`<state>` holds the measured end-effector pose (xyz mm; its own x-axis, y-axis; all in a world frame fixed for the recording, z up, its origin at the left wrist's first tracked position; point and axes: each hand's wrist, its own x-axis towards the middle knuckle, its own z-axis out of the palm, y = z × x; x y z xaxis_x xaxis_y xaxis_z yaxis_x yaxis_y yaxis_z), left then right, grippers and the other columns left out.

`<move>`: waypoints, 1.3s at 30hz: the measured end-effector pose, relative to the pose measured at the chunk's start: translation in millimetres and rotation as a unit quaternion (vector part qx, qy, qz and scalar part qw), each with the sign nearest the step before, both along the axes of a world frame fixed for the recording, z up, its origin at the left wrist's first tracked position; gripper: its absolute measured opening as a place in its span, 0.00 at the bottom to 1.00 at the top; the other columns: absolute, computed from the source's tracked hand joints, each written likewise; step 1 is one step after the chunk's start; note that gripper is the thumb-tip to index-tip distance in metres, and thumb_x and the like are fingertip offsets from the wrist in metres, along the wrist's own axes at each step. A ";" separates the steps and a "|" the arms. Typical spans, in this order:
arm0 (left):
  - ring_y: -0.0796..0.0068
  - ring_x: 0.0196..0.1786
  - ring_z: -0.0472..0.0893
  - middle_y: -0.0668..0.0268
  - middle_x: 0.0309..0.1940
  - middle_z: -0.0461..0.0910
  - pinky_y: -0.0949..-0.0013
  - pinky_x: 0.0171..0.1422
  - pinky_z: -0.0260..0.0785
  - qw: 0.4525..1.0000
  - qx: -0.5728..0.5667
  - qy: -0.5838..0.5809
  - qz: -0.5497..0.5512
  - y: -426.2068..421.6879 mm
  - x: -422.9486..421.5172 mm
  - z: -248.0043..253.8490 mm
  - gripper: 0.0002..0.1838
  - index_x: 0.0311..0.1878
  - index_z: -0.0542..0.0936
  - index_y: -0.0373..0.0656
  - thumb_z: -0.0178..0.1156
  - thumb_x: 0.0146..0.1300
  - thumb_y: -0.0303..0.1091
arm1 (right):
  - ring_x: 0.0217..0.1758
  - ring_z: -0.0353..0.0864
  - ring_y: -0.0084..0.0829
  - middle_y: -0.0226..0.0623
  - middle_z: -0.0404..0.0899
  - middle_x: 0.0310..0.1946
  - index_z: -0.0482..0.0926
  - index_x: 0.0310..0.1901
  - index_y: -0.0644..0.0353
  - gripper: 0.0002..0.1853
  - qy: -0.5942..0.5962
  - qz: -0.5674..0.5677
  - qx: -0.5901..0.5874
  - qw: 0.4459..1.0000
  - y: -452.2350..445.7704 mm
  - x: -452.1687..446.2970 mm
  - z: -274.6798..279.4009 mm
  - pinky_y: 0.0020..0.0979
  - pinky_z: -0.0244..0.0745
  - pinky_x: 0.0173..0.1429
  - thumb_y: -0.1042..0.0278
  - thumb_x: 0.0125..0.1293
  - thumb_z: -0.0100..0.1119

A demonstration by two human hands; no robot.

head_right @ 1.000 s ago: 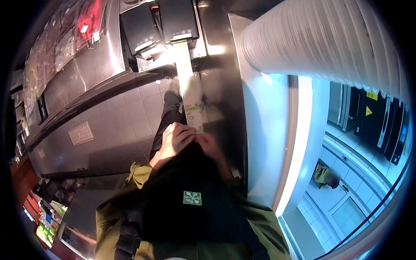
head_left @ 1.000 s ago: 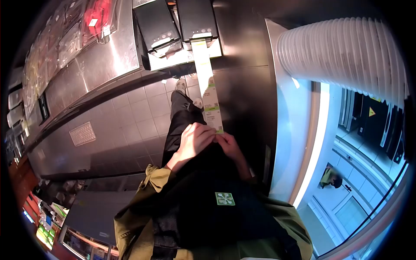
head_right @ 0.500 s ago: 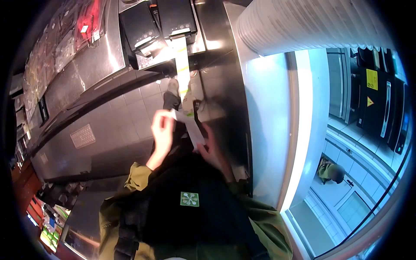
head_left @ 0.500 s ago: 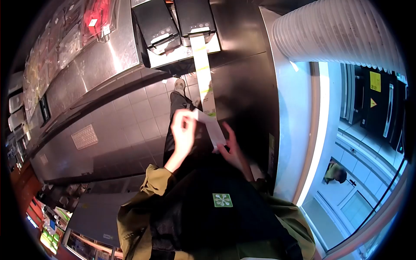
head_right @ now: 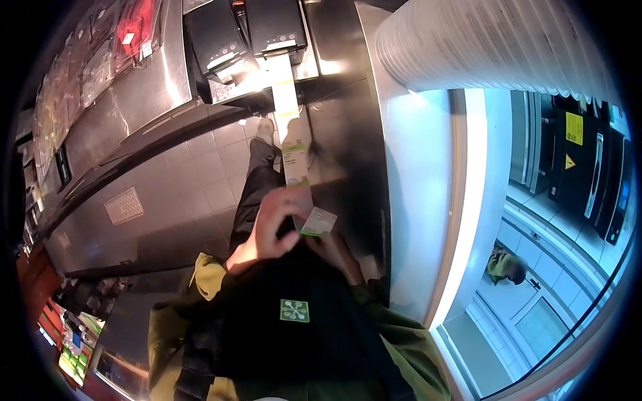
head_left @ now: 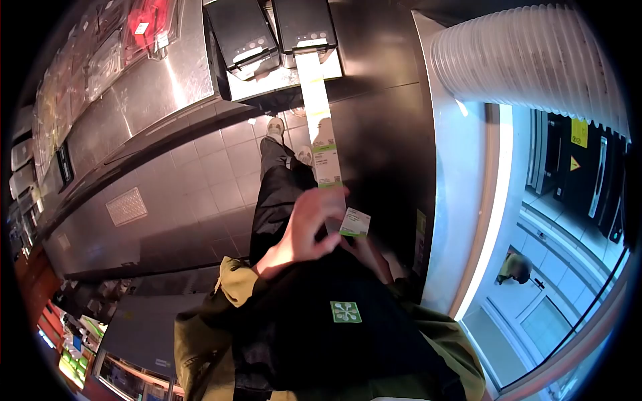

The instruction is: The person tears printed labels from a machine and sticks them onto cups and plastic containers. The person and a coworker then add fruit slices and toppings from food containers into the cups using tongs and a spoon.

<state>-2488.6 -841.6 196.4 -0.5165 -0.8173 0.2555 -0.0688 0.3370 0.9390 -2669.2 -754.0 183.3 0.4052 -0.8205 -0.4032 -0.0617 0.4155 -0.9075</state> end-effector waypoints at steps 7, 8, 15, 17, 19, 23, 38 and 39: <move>0.77 0.41 0.77 0.63 0.37 0.75 0.76 0.46 0.69 0.830 0.511 0.177 0.139 -0.9 -10.0 -55.1 0.22 0.51 0.63 0.40 0.59 0.56 0.18 | 0.47 0.76 0.27 0.37 0.73 0.48 0.60 0.64 0.58 0.30 -0.239 -0.195 0.310 0.899 -30.3 3.4 32.4 0.28 0.71 0.49 0.69 0.60 0.59; 0.78 0.40 0.77 0.64 0.37 0.75 0.77 0.45 0.69 0.841 0.493 0.172 0.143 1.4 -10.8 -57.0 0.21 0.51 0.64 0.40 0.59 0.56 0.18 | 0.48 0.75 0.27 0.37 0.73 0.48 0.58 0.65 0.58 0.32 -0.186 -0.170 0.194 0.948 -34.3 2.6 31.0 0.28 0.71 0.50 0.70 0.60 0.59; 0.81 0.36 0.76 0.67 0.34 0.73 0.79 0.39 0.69 0.885 0.403 0.139 0.187 8.9 -14.0 -57.9 0.15 0.44 0.74 0.41 0.63 0.53 0.20 | 0.42 0.72 0.22 0.32 0.72 0.38 0.49 0.70 0.58 0.37 0.170 -0.155 -0.116 0.966 -55.2 30.2 -10.1 0.23 0.68 0.49 0.83 0.59 0.51; 0.79 0.35 0.75 0.67 0.34 0.73 0.77 0.40 0.69 0.933 0.271 0.001 0.237 6.7 -14.9 -51.6 0.13 0.41 0.77 0.41 0.64 0.51 0.21 | 0.39 0.70 0.21 0.30 0.71 0.36 0.50 0.70 0.58 0.36 0.182 -0.167 -0.122 0.961 -58.7 31.4 -14.8 0.22 0.67 0.48 0.85 0.59 0.49; 0.71 0.37 0.74 0.66 0.35 0.73 0.71 0.43 0.67 0.945 0.155 -0.070 0.279 5.3 -15.7 -47.9 0.12 0.36 0.81 0.43 0.66 0.45 0.22 | 0.38 0.69 0.19 0.29 0.70 0.35 0.52 0.69 0.58 0.36 0.170 -0.182 -0.099 0.963 -60.4 34.9 -13.0 0.20 0.66 0.47 0.85 0.59 0.49; 0.66 0.38 0.75 0.67 0.33 0.77 0.67 0.44 0.66 0.963 0.037 -0.115 0.242 5.4 -12.8 -59.0 0.12 0.35 0.81 0.44 0.66 0.43 0.24 | 0.37 0.67 0.17 0.27 0.68 0.32 0.53 0.69 0.58 0.35 0.169 -0.187 -0.062 0.966 -64.2 37.3 -6.6 0.17 0.64 0.45 0.85 0.59 0.49; 0.68 0.36 0.78 0.59 0.36 0.74 0.68 0.44 0.72 0.888 -0.128 -0.021 0.441 -121.9 59.5 32.7 0.04 0.36 0.76 0.35 0.57 0.56 0.21 | 0.51 0.70 0.31 0.44 0.71 0.52 0.57 0.67 0.58 0.35 0.507 -0.051 -0.335 0.792 -97.8 46.8 59.5 0.32 0.61 0.59 0.77 0.56 0.56; 0.64 0.41 0.79 0.58 0.37 0.77 0.66 0.47 0.72 0.905 -0.175 -0.052 0.385 -115.6 60.3 45.2 0.06 0.36 0.78 0.36 0.60 0.54 0.23 | 0.55 0.69 0.36 0.43 0.68 0.56 0.55 0.68 0.58 0.39 0.400 -0.113 -0.332 0.847 -111.2 54.0 67.6 0.38 0.58 0.63 0.74 0.54 0.59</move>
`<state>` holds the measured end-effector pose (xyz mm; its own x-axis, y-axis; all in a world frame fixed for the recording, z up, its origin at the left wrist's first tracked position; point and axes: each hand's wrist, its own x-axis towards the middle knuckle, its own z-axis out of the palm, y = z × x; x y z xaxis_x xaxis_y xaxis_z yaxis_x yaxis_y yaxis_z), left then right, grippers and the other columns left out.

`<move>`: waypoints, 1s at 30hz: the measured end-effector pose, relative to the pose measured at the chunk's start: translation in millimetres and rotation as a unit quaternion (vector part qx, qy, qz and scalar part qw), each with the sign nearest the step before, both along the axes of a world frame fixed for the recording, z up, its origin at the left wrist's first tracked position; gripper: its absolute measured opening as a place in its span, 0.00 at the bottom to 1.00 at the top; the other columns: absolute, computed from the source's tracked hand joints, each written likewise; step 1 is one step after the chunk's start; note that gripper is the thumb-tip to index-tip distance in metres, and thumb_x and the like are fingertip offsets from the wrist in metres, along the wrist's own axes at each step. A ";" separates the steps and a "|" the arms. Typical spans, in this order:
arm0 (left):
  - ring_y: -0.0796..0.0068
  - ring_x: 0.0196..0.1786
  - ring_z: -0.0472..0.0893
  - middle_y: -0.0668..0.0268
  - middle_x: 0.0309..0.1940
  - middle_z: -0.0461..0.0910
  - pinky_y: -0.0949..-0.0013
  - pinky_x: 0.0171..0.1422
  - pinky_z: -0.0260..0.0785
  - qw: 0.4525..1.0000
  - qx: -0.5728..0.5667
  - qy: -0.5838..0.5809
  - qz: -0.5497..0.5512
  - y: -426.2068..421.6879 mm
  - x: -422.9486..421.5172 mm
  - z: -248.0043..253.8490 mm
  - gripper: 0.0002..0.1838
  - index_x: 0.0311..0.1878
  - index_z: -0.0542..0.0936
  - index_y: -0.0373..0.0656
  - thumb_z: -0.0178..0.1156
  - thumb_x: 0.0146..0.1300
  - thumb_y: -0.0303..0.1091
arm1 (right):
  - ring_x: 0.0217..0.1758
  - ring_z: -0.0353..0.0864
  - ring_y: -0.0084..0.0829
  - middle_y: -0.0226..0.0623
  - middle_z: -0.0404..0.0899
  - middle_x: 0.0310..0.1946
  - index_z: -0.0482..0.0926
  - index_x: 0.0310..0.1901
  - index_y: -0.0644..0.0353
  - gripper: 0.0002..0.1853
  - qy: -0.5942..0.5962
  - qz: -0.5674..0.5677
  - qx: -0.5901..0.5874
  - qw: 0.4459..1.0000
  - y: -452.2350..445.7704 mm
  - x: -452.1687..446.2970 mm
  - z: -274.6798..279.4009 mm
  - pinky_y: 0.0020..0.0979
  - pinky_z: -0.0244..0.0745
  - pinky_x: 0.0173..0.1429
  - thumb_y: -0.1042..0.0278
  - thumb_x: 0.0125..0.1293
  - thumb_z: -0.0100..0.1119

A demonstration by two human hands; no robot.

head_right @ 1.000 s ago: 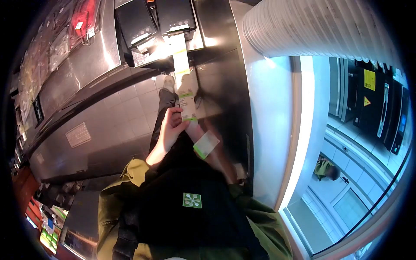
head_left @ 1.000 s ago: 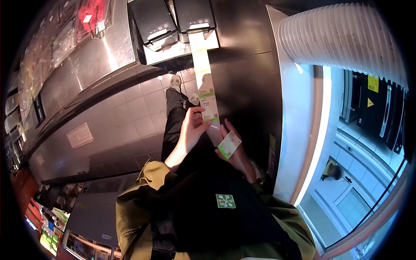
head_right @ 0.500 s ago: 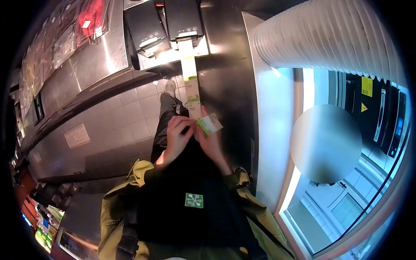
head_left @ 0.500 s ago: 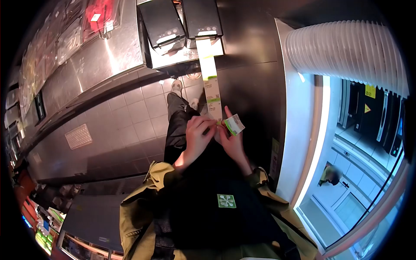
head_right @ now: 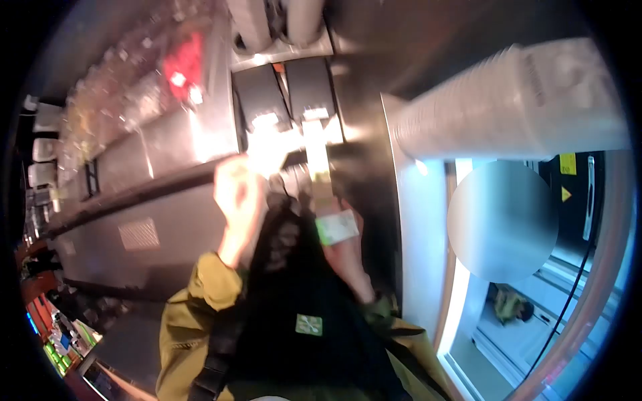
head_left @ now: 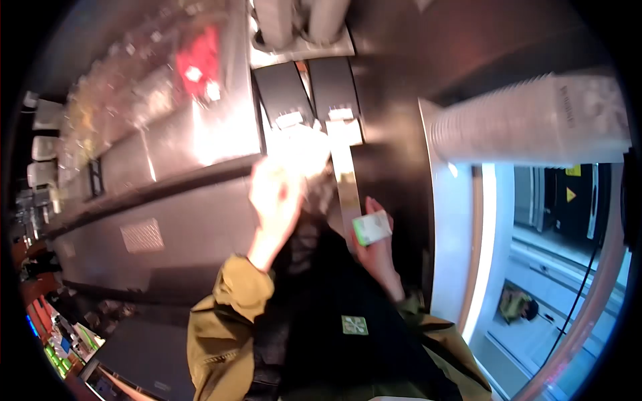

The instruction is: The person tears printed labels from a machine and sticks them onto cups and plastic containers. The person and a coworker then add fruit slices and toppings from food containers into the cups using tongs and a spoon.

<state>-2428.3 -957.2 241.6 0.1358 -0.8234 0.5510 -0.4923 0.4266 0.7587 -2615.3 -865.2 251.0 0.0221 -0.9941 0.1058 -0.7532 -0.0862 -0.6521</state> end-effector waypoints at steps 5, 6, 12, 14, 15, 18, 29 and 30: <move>0.56 0.43 0.81 0.55 0.39 0.78 0.63 0.46 0.76 0.963 -0.108 -0.138 -0.204 -6.8 4.3 60.6 0.11 0.34 0.80 0.36 0.65 0.43 0.21 | 0.47 0.72 0.24 0.35 0.73 0.41 0.50 0.67 0.64 0.36 -0.448 -0.019 0.013 0.894 -81.2 28.8 34.5 0.26 0.66 0.55 0.83 0.56 0.53; 0.56 0.43 0.80 0.56 0.40 0.77 0.63 0.45 0.76 0.960 -0.122 -0.149 -0.205 -20.2 12.7 70.5 0.12 0.35 0.80 0.36 0.65 0.43 0.21 | 0.45 0.72 0.23 0.35 0.73 0.40 0.51 0.66 0.64 0.35 -0.476 -0.013 0.019 0.879 -99.2 37.0 50.7 0.24 0.67 0.53 0.85 0.56 0.52; 0.55 0.44 0.80 0.56 0.42 0.77 0.59 0.45 0.76 0.913 -0.248 -0.192 -0.262 -118.8 66.7 125.9 0.14 0.34 0.79 0.38 0.69 0.41 0.29 | 0.41 0.70 0.20 0.32 0.72 0.38 0.49 0.68 0.63 0.38 -0.478 -0.023 -0.050 0.877 -182.7 67.6 108.0 0.22 0.66 0.52 0.85 0.56 0.52; 0.50 0.49 0.77 0.54 0.45 0.76 0.52 0.51 0.70 0.909 -0.338 -0.125 -0.211 -206.4 97.9 164.8 0.21 0.42 0.75 0.38 0.68 0.42 0.30 | 0.48 0.70 0.25 0.35 0.70 0.44 0.44 0.69 0.62 0.42 -0.365 -0.063 -0.281 0.885 -243.6 85.1 141.2 0.28 0.63 0.58 0.83 0.54 0.54; 0.48 0.53 0.73 0.53 0.49 0.74 0.52 0.56 0.66 0.898 -0.392 -0.123 -0.158 -242.4 95.0 212.2 0.27 0.51 0.70 0.39 0.67 0.44 0.28 | 0.54 0.68 0.31 0.40 0.68 0.51 0.40 0.70 0.62 0.46 -0.319 -0.089 -0.337 0.881 -260.8 99.5 171.0 0.33 0.60 0.63 0.82 0.53 0.56; 0.53 0.60 0.66 0.50 0.58 0.64 0.59 0.64 0.59 0.936 -0.341 -0.083 0.012 -322.2 70.1 318.5 0.43 0.62 0.60 0.37 0.71 0.44 0.40 | 0.63 0.64 0.43 0.50 0.52 0.67 0.32 0.70 0.60 0.56 -0.131 -0.055 -0.453 0.880 -339.0 107.3 186.4 0.40 0.58 0.65 0.77 0.47 0.64; 0.42 0.44 0.78 0.41 0.44 0.76 0.53 0.47 0.72 0.978 -0.141 -0.154 0.028 -379.4 64.9 405.9 0.48 0.61 0.57 0.35 0.67 0.42 0.54 | 0.63 0.59 0.54 0.61 0.46 0.66 0.25 0.68 0.67 0.61 -0.075 -0.082 -0.385 0.916 -465.6 144.3 158.8 0.43 0.52 0.68 0.70 0.47 0.70; 0.42 0.44 0.78 0.41 0.43 0.76 0.53 0.47 0.72 0.978 -0.153 -0.141 0.036 -375.8 68.0 422.1 0.48 0.60 0.58 0.34 0.67 0.41 0.55 | 0.63 0.58 0.54 0.62 0.47 0.65 0.26 0.68 0.67 0.61 -0.091 -0.080 -0.393 0.911 -463.6 147.9 162.0 0.43 0.52 0.67 0.70 0.47 0.70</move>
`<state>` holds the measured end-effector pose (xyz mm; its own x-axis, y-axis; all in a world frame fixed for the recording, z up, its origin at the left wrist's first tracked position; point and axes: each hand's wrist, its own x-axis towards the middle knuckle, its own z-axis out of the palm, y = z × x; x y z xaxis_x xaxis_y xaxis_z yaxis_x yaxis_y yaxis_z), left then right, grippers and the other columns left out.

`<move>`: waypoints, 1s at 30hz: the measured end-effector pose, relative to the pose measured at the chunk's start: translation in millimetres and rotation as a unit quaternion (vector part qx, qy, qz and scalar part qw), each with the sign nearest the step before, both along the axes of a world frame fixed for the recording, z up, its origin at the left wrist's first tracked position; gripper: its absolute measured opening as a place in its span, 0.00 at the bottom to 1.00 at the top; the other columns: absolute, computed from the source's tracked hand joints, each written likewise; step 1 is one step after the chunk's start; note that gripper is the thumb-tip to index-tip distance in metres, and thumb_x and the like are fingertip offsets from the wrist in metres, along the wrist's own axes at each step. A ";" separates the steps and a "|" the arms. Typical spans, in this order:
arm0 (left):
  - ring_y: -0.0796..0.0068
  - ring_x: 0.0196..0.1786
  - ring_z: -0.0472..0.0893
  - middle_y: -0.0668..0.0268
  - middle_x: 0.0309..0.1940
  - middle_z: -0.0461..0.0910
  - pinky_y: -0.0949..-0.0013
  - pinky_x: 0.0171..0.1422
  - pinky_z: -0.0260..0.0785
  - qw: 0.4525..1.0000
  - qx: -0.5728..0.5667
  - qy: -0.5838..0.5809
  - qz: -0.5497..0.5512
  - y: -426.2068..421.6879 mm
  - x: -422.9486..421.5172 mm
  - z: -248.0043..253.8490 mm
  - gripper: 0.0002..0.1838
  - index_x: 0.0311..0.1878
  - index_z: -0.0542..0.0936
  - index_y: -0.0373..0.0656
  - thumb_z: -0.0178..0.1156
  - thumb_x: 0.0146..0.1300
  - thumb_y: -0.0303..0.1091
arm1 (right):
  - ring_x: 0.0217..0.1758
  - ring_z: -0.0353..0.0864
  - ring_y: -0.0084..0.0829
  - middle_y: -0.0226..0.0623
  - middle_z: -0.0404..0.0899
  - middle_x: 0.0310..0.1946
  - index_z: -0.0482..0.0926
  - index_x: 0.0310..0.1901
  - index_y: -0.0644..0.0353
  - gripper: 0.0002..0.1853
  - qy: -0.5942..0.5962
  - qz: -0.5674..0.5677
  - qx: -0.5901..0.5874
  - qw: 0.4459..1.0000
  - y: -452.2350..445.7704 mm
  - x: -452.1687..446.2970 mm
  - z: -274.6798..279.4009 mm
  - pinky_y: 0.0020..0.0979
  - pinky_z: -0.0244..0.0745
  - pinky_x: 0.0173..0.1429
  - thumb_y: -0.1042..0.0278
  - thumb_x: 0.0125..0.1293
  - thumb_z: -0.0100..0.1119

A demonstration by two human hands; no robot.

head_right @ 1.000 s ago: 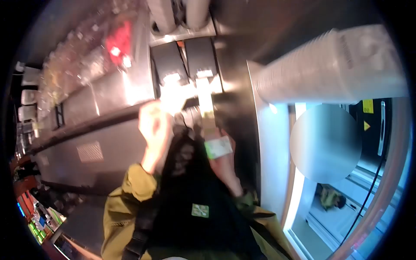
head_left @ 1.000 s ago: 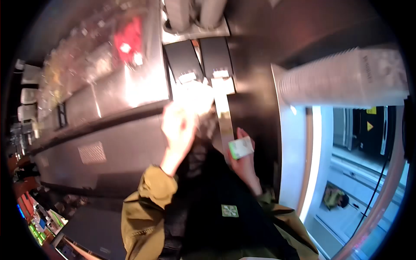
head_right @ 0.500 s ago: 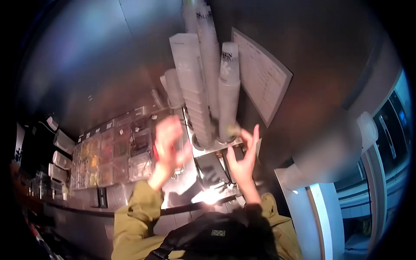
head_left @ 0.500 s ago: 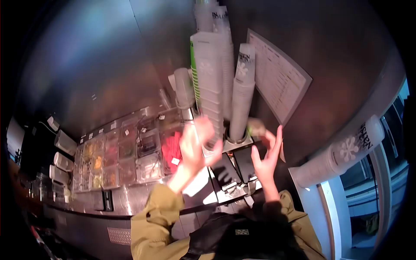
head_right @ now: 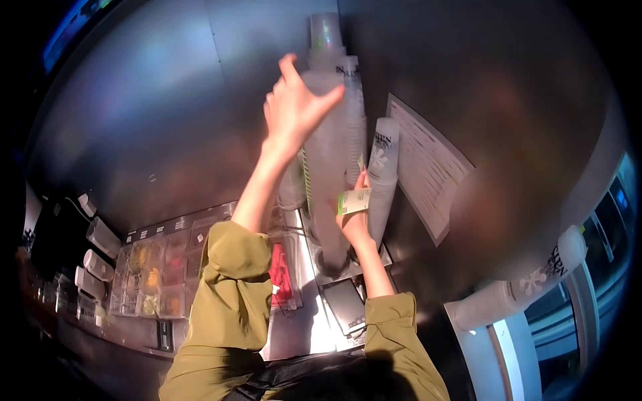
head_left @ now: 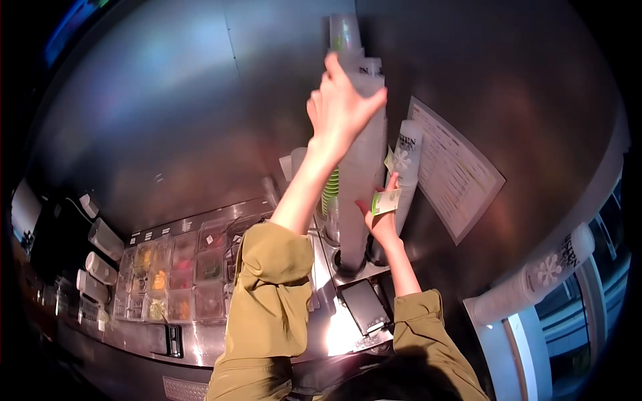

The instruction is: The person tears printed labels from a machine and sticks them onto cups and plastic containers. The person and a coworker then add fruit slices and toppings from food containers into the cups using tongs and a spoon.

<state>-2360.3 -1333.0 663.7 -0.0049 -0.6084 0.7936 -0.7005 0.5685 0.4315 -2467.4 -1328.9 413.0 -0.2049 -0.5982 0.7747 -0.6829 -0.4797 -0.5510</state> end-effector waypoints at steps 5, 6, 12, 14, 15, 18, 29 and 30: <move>0.52 0.38 0.81 0.51 0.36 0.78 0.61 0.44 0.74 0.945 -0.284 0.142 -0.080 56.3 59.6 92.7 0.43 0.55 0.61 0.33 0.71 0.42 0.49 | 0.66 0.58 0.50 0.58 0.45 0.67 0.27 0.68 0.65 0.61 0.034 -0.020 0.016 0.999 10.5 -11.8 -10.6 0.41 0.48 0.70 0.72 0.47 0.70; 0.56 0.42 0.79 0.52 0.41 0.76 0.61 0.47 0.73 0.936 -0.289 0.157 -0.125 83.7 72.8 80.7 0.44 0.56 0.59 0.34 0.73 0.41 0.45 | 0.65 0.58 0.48 0.56 0.48 0.66 0.27 0.68 0.65 0.61 0.034 -0.013 -0.018 0.999 18.7 -15.6 -9.4 0.42 0.46 0.71 0.72 0.47 0.70; 0.59 0.63 0.63 0.52 0.61 0.56 0.57 0.63 0.64 0.927 -0.219 0.222 -0.209 176.3 134.5 -102.7 0.55 0.63 0.48 0.43 0.77 0.37 0.35 | 0.53 0.71 0.36 0.42 0.70 0.50 0.34 0.70 0.61 0.51 -0.193 0.069 -0.283 0.937 151.3 13.1 90.3 0.39 0.61 0.63 0.75 0.53 0.63; 0.58 0.63 0.63 0.52 0.62 0.54 0.57 0.63 0.64 0.956 -0.170 0.222 -0.086 198.7 136.7 -165.9 0.53 0.62 0.49 0.47 0.77 0.37 0.35 | 0.43 0.73 0.30 0.38 0.70 0.40 0.33 0.70 0.57 0.49 -0.326 0.308 -0.158 0.880 201.6 25.7 117.4 0.33 0.69 0.53 0.77 0.55 0.59; 0.58 0.63 0.63 0.52 0.63 0.53 0.58 0.63 0.64 0.953 -0.168 0.240 -0.074 211.2 131.4 -185.6 0.51 0.61 0.49 0.48 0.77 0.38 0.35 | 0.36 0.71 0.26 0.34 0.68 0.34 0.32 0.70 0.55 0.48 -0.322 0.386 -0.117 0.857 213.0 31.8 124.4 0.28 0.70 0.46 0.78 0.56 0.56; 0.58 0.61 0.64 0.51 0.62 0.52 0.57 0.63 0.64 0.951 -0.173 0.255 -0.013 250.4 109.9 -217.1 0.48 0.58 0.50 0.49 0.76 0.40 0.35 | 0.36 0.69 0.21 0.31 0.69 0.34 0.34 0.71 0.54 0.50 -0.329 0.506 0.125 0.788 250.6 55.2 133.2 0.23 0.68 0.47 0.85 0.53 0.55; 0.56 0.55 0.67 0.51 0.55 0.58 0.60 0.55 0.70 0.944 -0.260 0.075 0.187 336.3 74.1 -241.2 0.45 0.55 0.51 0.46 0.75 0.39 0.30 | 0.38 0.69 0.17 0.28 0.69 0.33 0.35 0.71 0.54 0.49 -0.293 0.567 0.171 0.751 306.1 70.4 95.7 0.21 0.66 0.49 0.86 0.54 0.56; 0.57 0.55 0.67 0.51 0.55 0.58 0.60 0.54 0.71 0.937 -0.279 0.061 0.199 336.8 71.8 -241.8 0.44 0.54 0.52 0.45 0.75 0.40 0.30 | 0.38 0.69 0.17 0.28 0.69 0.33 0.35 0.71 0.54 0.49 -0.292 0.562 0.169 0.756 308.8 69.8 95.4 0.21 0.66 0.49 0.85 0.54 0.57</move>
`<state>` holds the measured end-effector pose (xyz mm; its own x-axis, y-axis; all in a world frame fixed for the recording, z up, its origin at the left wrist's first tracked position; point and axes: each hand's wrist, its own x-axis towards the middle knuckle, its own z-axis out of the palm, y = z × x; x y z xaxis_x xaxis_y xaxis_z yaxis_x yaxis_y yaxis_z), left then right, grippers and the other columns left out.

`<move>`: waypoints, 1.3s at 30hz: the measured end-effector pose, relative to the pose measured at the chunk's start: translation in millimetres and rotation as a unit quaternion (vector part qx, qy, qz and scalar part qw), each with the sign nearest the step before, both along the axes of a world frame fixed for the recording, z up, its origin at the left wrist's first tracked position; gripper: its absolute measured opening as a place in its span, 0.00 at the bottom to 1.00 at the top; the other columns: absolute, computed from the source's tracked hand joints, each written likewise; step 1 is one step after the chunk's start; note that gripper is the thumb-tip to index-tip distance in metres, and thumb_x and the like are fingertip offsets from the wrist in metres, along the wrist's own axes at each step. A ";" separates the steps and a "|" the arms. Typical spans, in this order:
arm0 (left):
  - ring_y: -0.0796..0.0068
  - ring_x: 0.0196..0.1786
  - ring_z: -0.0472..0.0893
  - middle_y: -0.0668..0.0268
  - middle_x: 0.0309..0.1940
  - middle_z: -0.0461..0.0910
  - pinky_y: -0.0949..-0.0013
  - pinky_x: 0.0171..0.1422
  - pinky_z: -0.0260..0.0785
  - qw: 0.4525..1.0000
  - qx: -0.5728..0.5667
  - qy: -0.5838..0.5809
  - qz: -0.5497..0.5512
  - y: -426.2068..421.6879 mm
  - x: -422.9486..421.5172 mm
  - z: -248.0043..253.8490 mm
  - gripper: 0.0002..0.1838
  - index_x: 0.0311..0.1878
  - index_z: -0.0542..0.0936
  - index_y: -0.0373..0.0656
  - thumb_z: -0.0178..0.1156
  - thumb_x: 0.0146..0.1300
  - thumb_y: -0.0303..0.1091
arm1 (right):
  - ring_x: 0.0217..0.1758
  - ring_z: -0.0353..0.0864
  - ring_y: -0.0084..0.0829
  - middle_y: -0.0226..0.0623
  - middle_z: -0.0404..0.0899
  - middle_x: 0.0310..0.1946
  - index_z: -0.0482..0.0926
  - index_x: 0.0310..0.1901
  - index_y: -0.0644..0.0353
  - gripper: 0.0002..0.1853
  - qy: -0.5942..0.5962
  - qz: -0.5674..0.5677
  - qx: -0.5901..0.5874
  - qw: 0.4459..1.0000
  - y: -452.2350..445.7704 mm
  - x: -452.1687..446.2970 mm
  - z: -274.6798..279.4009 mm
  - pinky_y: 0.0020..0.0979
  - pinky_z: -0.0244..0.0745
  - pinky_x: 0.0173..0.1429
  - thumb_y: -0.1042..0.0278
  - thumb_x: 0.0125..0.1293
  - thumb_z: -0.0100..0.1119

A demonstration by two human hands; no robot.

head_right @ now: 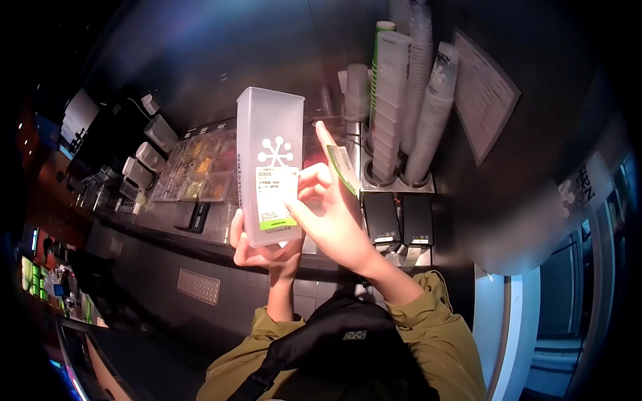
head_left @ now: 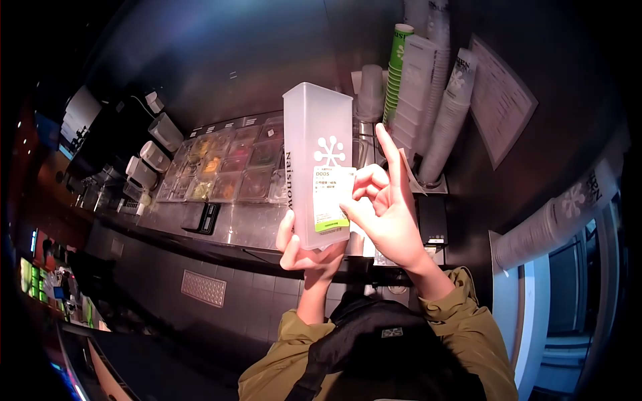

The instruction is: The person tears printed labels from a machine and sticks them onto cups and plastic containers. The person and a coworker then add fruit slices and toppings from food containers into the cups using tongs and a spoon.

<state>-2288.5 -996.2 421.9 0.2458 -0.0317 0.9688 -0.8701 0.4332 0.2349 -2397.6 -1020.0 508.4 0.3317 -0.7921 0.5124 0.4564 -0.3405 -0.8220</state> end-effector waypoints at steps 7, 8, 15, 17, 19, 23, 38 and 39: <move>0.60 0.52 0.65 0.60 0.49 0.53 0.69 0.45 0.73 0.993 -0.025 -0.042 0.111 10.9 -7.8 -4.6 0.40 0.52 0.55 0.41 0.73 0.41 0.28 | 0.37 0.70 0.21 0.35 0.69 0.41 0.31 0.70 0.60 0.58 0.099 -0.131 -0.123 0.979 4.1 -1.3 -8.1 0.24 0.70 0.45 0.80 0.46 0.67; 0.61 0.52 0.64 0.61 0.49 0.52 0.70 0.44 0.73 0.988 -0.027 -0.049 0.142 12.0 -7.6 -4.5 0.40 0.52 0.55 0.41 0.73 0.41 0.28 | 0.38 0.71 0.22 0.38 0.69 0.45 0.30 0.70 0.61 0.61 0.120 -0.160 -0.156 0.967 0.8 -1.8 -9.6 0.26 0.70 0.45 0.78 0.44 0.69; 0.53 0.61 0.61 0.52 0.58 0.52 0.55 0.59 0.65 0.962 0.091 0.112 -0.232 15.6 5.4 -26.5 0.50 0.58 0.48 0.46 0.75 0.39 0.40 | 0.56 0.72 0.34 0.48 0.68 0.57 0.23 0.70 0.49 0.61 0.064 0.105 0.057 0.991 -20.0 -1.8 -33.6 0.35 0.67 0.59 0.79 0.49 0.66; 0.56 0.62 0.64 0.50 0.61 0.52 0.55 0.63 0.62 0.799 0.178 0.371 -0.438 26.5 1.1 -37.8 0.51 0.61 0.44 0.45 0.74 0.42 0.35 | 0.55 0.73 0.32 0.47 0.70 0.56 0.25 0.70 0.51 0.60 0.116 0.079 -0.006 0.990 -27.0 -4.9 -55.5 0.34 0.67 0.59 0.80 0.49 0.66; 0.66 0.55 0.72 0.58 0.55 0.67 0.64 0.60 0.65 0.777 0.319 0.372 -0.395 26.6 21.2 -47.5 0.41 0.61 0.56 0.37 0.70 0.47 0.30 | 0.54 0.73 0.33 0.46 0.67 0.59 0.35 0.70 0.55 0.55 0.243 0.036 -0.068 0.967 -30.7 -12.2 -72.4 0.34 0.65 0.59 0.77 0.49 0.67; 0.75 0.43 0.77 0.61 0.41 0.79 0.71 0.47 0.70 0.751 0.426 0.444 -0.238 -5.6 87.2 -126.1 0.18 0.47 0.75 0.33 0.66 0.54 0.27 | 0.50 0.74 0.39 0.44 0.70 0.57 0.53 0.68 0.61 0.44 0.425 -0.045 -0.113 0.897 -43.6 -18.4 -100.1 0.35 0.65 0.57 0.73 0.50 0.66; 0.73 0.34 0.75 0.61 0.35 0.76 0.69 0.41 0.70 0.767 0.418 0.487 -0.023 -13.3 110.8 -300.6 0.20 0.40 0.72 0.36 0.69 0.49 0.34 | 0.34 0.73 0.28 0.31 0.74 0.30 0.79 0.40 0.58 0.14 0.521 -0.161 -0.434 0.717 -109.3 -27.0 -113.9 0.31 0.68 0.47 0.69 0.49 0.55; 0.80 0.29 0.70 0.68 0.30 0.76 0.76 0.41 0.69 0.688 0.499 0.500 -0.168 -24.1 85.4 -248.4 0.08 0.38 0.75 0.37 0.60 0.59 0.30 | 0.34 0.73 0.28 0.31 0.73 0.29 0.78 0.36 0.58 0.11 0.547 -0.153 -0.441 0.694 -113.6 -30.6 -117.9 0.31 0.68 0.47 0.69 0.47 0.55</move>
<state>-2203.2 -1020.3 173.4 0.5900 -0.7756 -0.2246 0.0529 -0.2404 0.9692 -2428.2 -1133.6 390.6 0.7904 -0.4487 0.4170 -0.4819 -0.8757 -0.0288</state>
